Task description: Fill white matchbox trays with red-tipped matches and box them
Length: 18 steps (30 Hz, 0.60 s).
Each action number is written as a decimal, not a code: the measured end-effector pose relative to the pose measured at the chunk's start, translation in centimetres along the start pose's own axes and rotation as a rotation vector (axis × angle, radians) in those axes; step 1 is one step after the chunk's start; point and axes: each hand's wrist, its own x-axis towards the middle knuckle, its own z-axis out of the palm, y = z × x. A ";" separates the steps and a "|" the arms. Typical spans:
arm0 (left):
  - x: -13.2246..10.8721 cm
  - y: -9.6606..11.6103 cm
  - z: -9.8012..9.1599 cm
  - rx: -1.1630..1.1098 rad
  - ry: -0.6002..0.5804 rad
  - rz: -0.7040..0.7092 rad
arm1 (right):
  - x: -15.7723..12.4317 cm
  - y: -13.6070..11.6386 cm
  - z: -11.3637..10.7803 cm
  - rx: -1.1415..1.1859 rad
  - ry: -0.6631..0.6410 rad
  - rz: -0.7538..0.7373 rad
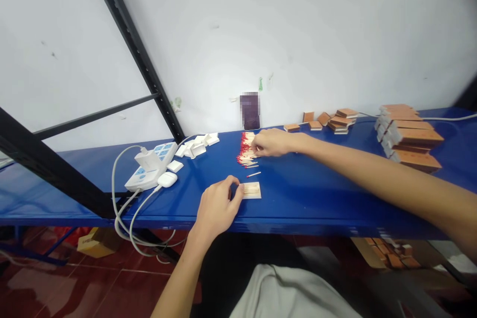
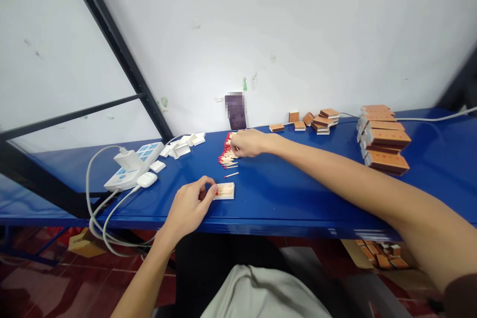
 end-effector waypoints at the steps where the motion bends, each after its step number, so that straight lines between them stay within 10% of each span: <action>1: 0.0 0.0 0.0 -0.002 -0.001 -0.003 | 0.0 0.1 0.1 -0.021 0.009 0.015; 18: 0.1 -0.1 0.1 -0.011 -0.007 -0.012 | 1.1 1.4 2.1 0.094 -0.049 0.030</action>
